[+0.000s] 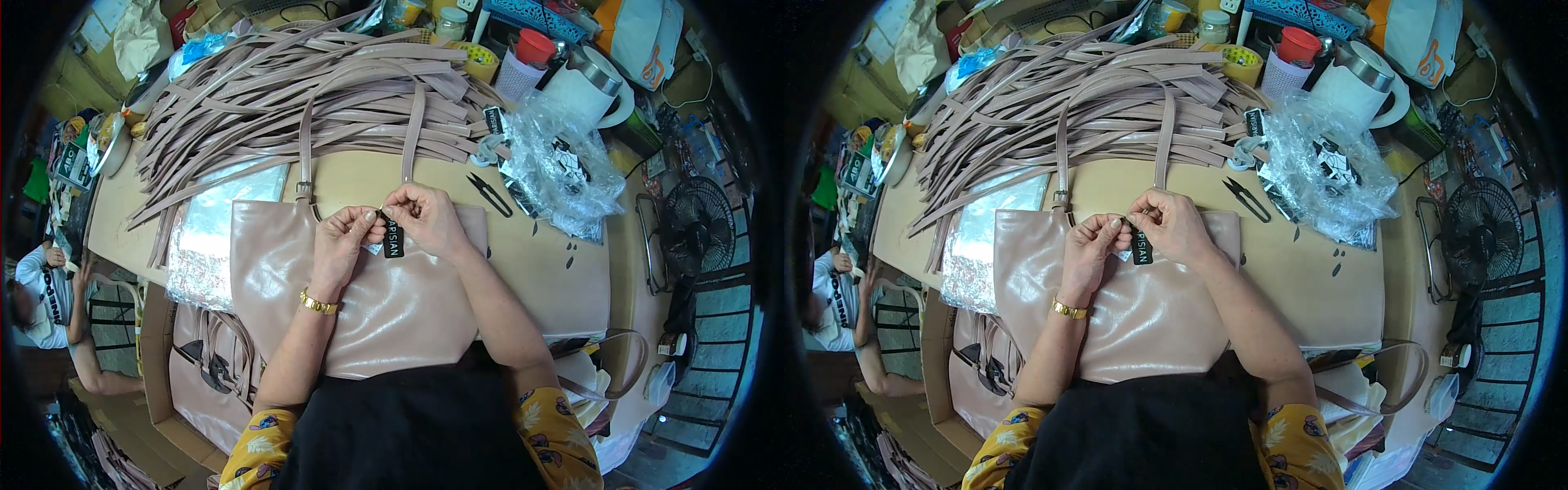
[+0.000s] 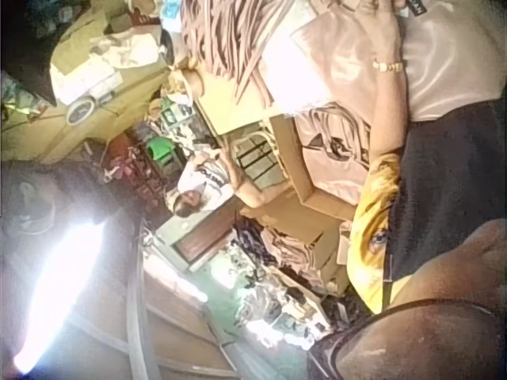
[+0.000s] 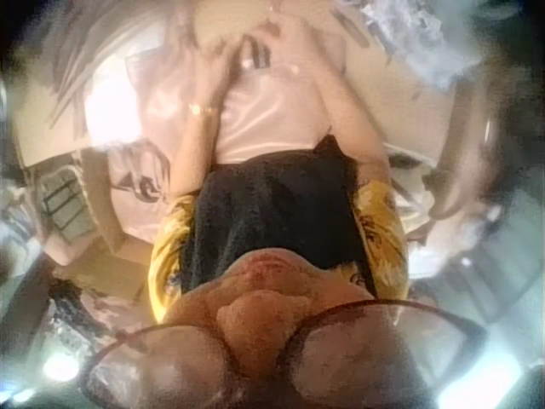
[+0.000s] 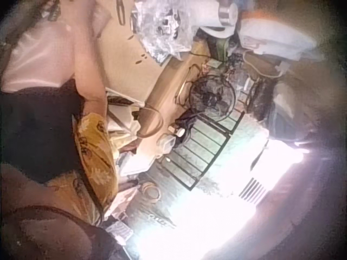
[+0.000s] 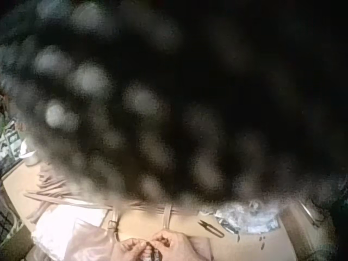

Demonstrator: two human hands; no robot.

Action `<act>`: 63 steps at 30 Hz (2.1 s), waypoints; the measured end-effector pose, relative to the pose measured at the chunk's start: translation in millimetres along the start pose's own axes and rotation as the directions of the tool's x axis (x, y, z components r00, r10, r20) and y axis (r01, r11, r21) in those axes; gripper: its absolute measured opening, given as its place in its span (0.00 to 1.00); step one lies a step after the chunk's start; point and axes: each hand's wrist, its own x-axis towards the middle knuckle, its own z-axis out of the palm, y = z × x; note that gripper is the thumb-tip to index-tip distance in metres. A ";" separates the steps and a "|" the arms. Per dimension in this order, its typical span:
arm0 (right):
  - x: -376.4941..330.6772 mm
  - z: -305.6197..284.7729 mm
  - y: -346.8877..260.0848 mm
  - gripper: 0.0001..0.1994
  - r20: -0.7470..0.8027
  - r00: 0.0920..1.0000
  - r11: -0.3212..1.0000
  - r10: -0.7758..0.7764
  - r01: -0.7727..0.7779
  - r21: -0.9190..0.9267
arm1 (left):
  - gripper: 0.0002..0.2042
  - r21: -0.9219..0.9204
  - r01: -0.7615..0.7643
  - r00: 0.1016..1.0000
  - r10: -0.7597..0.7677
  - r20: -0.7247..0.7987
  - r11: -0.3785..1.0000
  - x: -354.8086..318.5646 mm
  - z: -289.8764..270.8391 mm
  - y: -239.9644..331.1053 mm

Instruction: The person uses a small black tool to trim excess material from the handles of a beige handbag. They then wipe the bag with a cloth, attach a brand tag to the handle, and adjust the bag's position on the table.

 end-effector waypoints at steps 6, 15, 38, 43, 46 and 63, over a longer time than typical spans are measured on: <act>-0.8 -1.0 1.7 0.03 0.054 0.998 1.000 0.013 -0.013 -0.002 | 0.07 0.087 -0.022 1.000 0.021 0.014 0.996 0.4 1.3 -1.8; 5.8 -30.9 -1.9 0.14 0.366 0.917 0.949 0.160 -0.244 0.197 | 0.06 0.290 -0.001 0.973 -0.066 0.221 0.957 -6.8 2.8 2.6; -55.3 -79.6 -4.7 0.24 -0.406 0.910 0.985 -0.086 0.016 -0.173 | 0.15 0.676 -0.344 0.769 0.609 -0.195 0.652 16.5 -154.1 112.1; 9.6 -115.3 -31.0 0.18 -0.357 0.844 0.681 -0.399 0.013 -0.732 | 0.22 0.980 -0.149 0.735 0.677 0.023 0.128 69.8 -187.6 159.1; -39.6 -159.8 -36.1 0.19 -0.336 0.940 0.906 -0.063 -0.087 -0.415 | 0.22 0.878 -0.366 0.891 0.388 0.235 0.310 9.2 -180.1 150.0; -112.4 -68.9 -0.5 0.28 -0.089 0.986 0.948 0.143 -0.111 0.298 | 0.18 0.432 -0.231 0.973 0.204 0.109 0.872 -80.9 -168.4 91.2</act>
